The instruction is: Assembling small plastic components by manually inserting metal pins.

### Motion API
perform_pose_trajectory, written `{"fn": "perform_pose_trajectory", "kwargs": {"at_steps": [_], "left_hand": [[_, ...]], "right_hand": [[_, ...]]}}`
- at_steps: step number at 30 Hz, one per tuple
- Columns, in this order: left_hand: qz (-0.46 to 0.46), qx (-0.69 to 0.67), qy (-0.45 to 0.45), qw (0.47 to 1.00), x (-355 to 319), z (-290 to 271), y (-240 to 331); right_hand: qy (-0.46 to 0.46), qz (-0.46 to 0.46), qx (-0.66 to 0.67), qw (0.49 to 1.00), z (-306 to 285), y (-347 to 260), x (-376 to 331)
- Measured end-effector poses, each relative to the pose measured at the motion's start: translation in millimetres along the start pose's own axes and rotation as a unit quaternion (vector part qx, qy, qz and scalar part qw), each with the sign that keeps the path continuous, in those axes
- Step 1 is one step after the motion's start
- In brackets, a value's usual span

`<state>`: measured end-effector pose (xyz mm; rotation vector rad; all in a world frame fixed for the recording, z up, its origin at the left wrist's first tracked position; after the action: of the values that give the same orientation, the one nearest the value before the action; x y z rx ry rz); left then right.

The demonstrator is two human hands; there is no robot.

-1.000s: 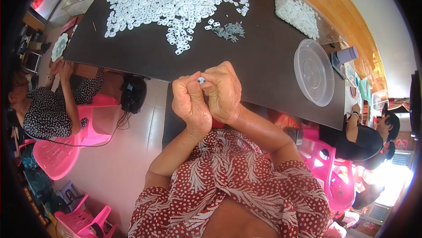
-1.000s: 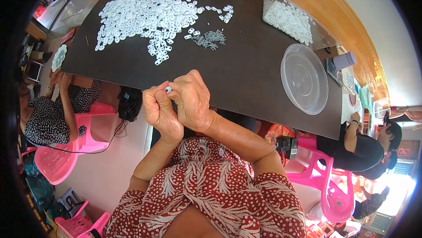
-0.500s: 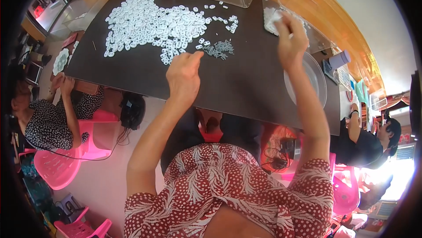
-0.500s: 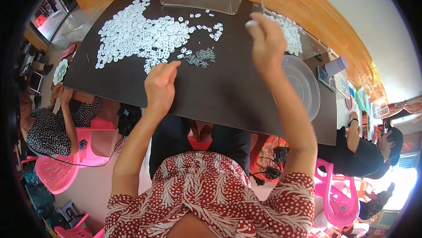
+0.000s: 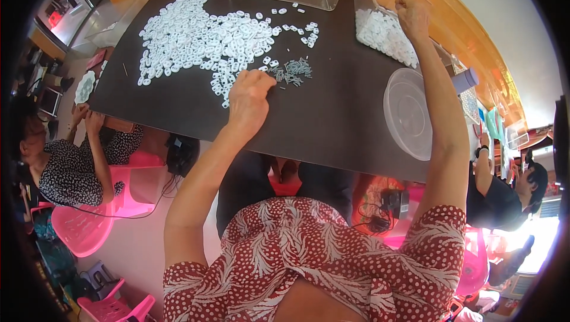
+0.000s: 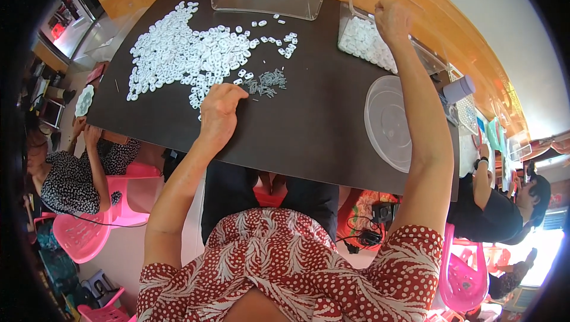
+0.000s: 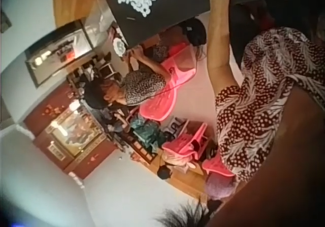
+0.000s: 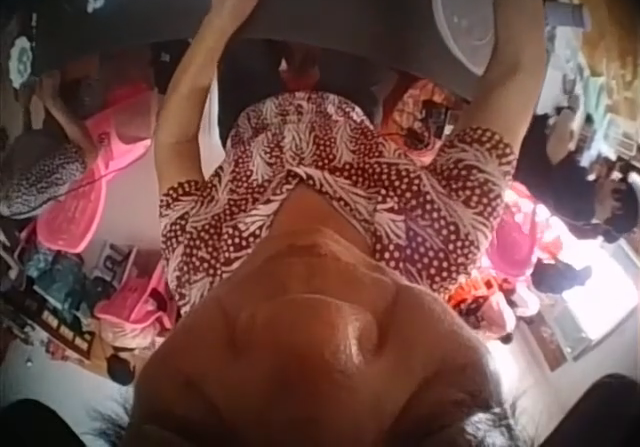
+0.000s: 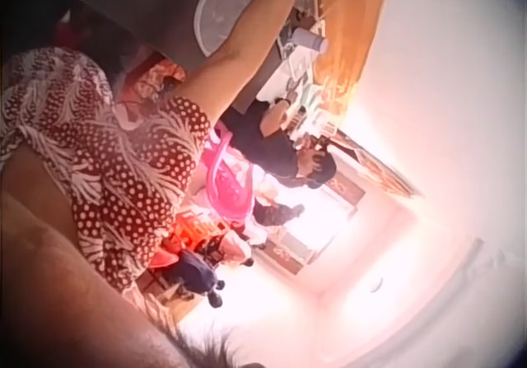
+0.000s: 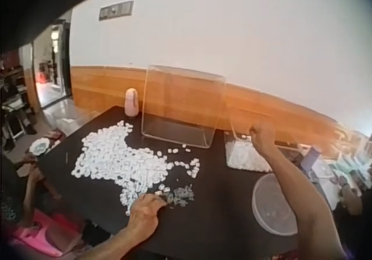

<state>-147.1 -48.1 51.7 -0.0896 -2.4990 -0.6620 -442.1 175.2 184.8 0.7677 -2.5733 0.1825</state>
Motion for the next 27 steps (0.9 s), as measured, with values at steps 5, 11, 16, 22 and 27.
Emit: {"fn": "perform_pose_trajectory", "kwargs": {"at_steps": [5, 11, 16, 22, 27], "left_hand": [[-0.043, -0.069, 0.039, 0.996, -2, -7, -4], [-0.098, -0.084, 0.039, 0.991, -9, -8, -19], [-0.114, -0.160, 0.060, 0.979, -6, -2, -23], [-0.139, -0.170, 0.045, 0.975, -12, 2, -31], [-0.143, -0.253, 0.144, 0.946, -18, -15, -34]], "right_hand": [[0.106, -0.059, 0.003, 0.993, -14, -16, -21], [0.025, -0.331, 0.255, 0.908, -15, -188, -142], [-0.095, -0.262, 0.325, 0.904, 43, -224, -185], [-0.095, -0.294, 0.299, 0.903, 49, -241, -186], [-0.093, -0.305, 0.284, 0.904, 48, -247, -187]]}}
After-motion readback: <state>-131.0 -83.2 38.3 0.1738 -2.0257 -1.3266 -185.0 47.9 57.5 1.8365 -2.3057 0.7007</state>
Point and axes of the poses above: each hand's wrist, its own x-axis towards the middle knuckle, its own z-axis out of the palm, y = z × x, the point moved 7 cm from there along x, towards the middle knuckle, and after that the axes turned 13 degrees about -y, right-handed, at the moved point
